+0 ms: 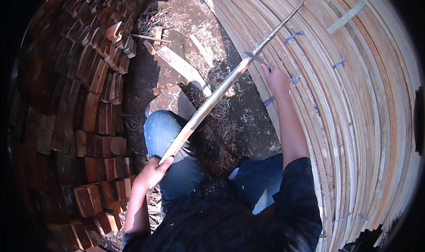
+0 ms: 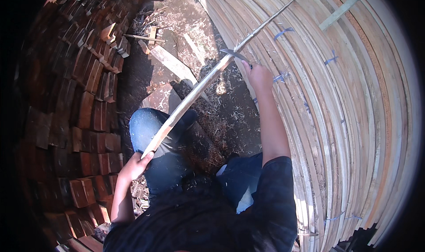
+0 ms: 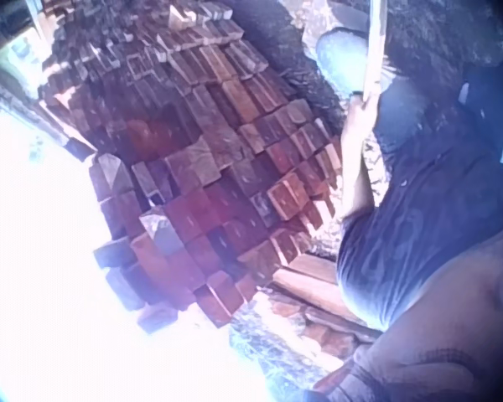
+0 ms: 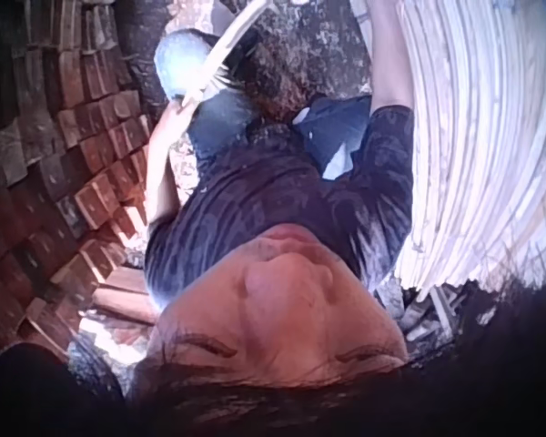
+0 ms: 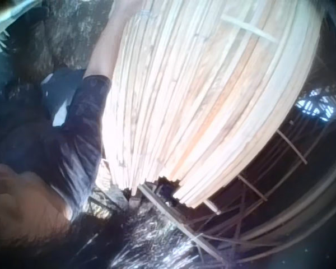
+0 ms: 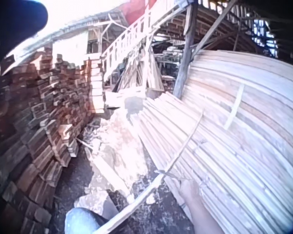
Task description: The person sits on the ground and uses a curved knife to shave and shape a long, thin piece of wood held between their legs. They repeatedly scrape the blade along the wood's surface to remove thin shavings, refining its shape.
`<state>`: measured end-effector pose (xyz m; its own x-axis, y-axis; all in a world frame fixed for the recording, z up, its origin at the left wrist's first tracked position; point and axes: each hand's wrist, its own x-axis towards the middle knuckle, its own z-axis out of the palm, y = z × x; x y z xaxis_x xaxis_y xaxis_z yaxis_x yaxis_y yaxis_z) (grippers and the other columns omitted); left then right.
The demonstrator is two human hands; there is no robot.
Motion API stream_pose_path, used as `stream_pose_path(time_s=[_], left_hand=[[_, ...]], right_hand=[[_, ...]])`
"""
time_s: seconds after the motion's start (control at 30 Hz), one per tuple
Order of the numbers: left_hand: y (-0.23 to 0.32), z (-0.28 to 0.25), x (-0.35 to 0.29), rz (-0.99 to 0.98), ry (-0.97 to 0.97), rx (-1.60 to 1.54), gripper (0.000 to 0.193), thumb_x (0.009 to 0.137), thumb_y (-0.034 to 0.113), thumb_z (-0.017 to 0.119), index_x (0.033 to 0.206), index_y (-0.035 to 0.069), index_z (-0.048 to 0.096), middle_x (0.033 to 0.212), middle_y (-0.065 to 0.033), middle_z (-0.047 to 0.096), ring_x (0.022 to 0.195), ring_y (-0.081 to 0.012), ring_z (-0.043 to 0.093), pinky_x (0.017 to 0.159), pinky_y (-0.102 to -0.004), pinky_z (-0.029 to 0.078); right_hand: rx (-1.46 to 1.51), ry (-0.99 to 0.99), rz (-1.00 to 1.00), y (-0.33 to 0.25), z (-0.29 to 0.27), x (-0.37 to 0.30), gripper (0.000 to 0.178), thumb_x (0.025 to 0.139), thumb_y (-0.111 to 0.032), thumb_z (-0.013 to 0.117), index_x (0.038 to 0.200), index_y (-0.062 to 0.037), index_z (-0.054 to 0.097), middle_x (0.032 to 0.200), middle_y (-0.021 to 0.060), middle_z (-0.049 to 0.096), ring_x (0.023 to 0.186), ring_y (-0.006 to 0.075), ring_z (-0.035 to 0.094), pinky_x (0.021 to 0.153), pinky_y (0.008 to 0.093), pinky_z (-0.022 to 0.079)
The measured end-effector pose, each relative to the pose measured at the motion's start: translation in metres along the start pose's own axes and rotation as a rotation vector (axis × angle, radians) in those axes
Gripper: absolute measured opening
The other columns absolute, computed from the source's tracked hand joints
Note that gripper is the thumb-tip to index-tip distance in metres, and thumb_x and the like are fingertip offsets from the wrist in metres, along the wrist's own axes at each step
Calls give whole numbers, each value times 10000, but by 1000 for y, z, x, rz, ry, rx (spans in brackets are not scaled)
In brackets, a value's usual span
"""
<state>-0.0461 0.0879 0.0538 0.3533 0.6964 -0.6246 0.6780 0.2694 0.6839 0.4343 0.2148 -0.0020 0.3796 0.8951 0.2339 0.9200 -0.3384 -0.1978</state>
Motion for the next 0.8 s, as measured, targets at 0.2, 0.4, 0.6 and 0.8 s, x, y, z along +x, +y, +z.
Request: stream_pose_path(time_s=[0.2,0.4,0.6,0.8], left_hand=[[3,2,-5,91,63,-51,579,941,494,527,749,-52,550,539,-57,426,582,-139,397,550,-380,376],[-4,7,-2,142,123,1,563,940,473,541,782,-68,555,536,-81,426,577,-145,394,558,-369,392],[7,-1,-6,-31,10,-42,556,947,472,530,769,-54,545,561,-36,373,591,-134,367,551,-359,380],[-1,12,0,121,95,-81,531,943,463,539,726,-21,512,556,-8,427,581,-89,397,500,-341,330]], right_hand=[[31,-37,-273,-6,3,-25,581,937,-540,446,806,-29,690,711,224,652,672,389,653,627,486,518],[-64,11,107,30,-28,21,563,936,-521,467,773,-21,666,718,218,658,673,371,659,616,459,519],[6,-205,-424,-30,-31,-27,545,929,-517,486,761,-32,667,649,193,639,640,356,650,595,457,511],[450,-91,66,16,48,-63,548,955,-454,497,655,1,561,551,162,529,497,281,528,508,409,409]])
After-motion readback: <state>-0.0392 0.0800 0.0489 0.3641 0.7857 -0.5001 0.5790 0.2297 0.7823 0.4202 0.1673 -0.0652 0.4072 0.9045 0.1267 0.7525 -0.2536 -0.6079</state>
